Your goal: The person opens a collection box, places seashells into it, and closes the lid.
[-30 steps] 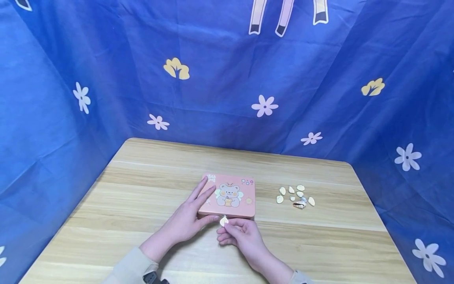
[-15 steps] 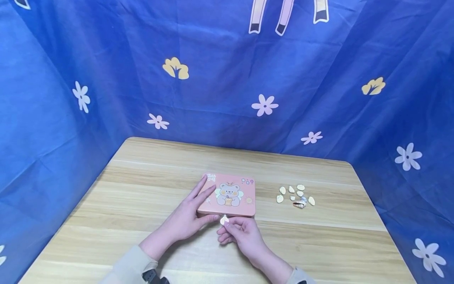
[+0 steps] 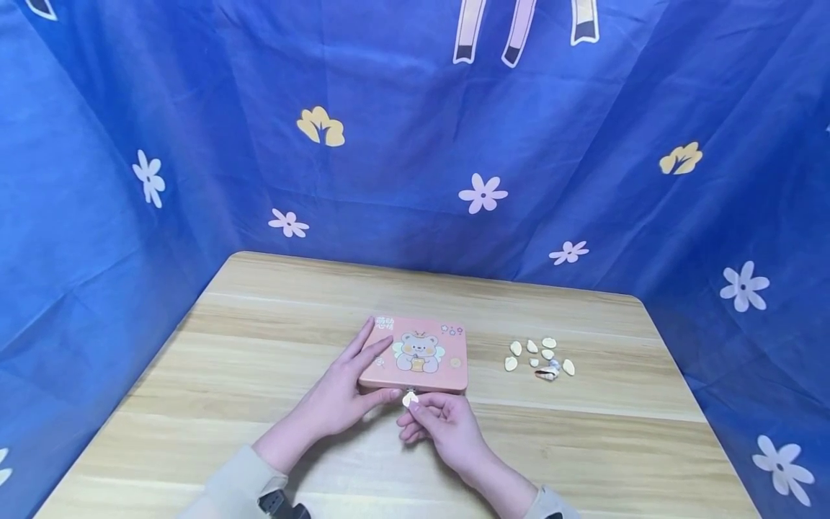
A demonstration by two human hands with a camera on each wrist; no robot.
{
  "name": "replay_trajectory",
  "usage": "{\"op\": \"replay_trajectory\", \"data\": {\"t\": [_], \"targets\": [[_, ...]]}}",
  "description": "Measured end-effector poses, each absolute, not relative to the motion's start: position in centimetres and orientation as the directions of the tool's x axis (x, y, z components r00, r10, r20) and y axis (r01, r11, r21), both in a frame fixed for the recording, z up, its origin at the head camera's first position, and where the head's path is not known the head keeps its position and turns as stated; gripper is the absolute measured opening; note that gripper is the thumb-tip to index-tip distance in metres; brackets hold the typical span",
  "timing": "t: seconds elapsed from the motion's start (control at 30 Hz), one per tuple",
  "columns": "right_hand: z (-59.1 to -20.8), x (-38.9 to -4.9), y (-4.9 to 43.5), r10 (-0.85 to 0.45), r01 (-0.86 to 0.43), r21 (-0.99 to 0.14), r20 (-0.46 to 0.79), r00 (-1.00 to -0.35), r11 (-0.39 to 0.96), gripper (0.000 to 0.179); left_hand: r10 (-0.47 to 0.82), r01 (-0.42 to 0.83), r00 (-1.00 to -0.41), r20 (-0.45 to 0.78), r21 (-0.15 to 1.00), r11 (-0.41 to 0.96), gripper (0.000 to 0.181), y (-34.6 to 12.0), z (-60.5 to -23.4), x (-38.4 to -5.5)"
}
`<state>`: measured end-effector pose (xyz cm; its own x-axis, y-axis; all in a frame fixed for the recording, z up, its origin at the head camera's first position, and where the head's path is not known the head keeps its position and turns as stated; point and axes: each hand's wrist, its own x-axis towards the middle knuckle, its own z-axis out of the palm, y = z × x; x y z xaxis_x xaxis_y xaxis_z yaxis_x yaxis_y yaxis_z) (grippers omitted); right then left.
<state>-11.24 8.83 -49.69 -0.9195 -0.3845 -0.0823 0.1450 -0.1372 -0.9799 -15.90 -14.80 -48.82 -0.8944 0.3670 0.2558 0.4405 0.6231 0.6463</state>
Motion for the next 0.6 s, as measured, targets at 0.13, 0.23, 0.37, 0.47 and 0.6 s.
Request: {"op": "replay_trajectory", "data": {"t": [0.13,0.23,0.37,0.47,0.6], "targets": [[-49.3,-11.3,8.9,-0.392,0.135,-0.982,-0.073,-0.917,-0.134,0.036,0.355,0.433,-0.898,0.260,0.659,0.615,0.094,-14.8,-48.6,-15.9],[-48.9,-11.3,9.0,-0.398,0.125,-0.982,-0.060,-0.915,-0.140,0.037,0.345,0.427,-0.902,0.260,0.662,0.617,0.094,-14.9,-48.4,-15.9],[-48.4,-11.3,9.1,-0.406,0.122,-0.983,-0.057,-0.912,-0.137,0.036,0.339,0.421,-0.905,0.257,0.658,0.625,0.095,-14.9,-48.0,-15.9],[-48.1,-11.3,9.1,-0.407,0.110,-0.986,-0.049,-0.912,-0.127,0.035,0.338,0.417,-0.907,0.253,0.653,0.632,0.095,-14.9,-47.6,-15.9],[-47.8,-11.4,9.1,-0.407,0.093,-0.988,-0.035,-0.913,-0.123,0.034,0.334,0.416,-0.908,0.254,0.652,0.633,0.095,-14.9,-47.2,-16.0]]}}
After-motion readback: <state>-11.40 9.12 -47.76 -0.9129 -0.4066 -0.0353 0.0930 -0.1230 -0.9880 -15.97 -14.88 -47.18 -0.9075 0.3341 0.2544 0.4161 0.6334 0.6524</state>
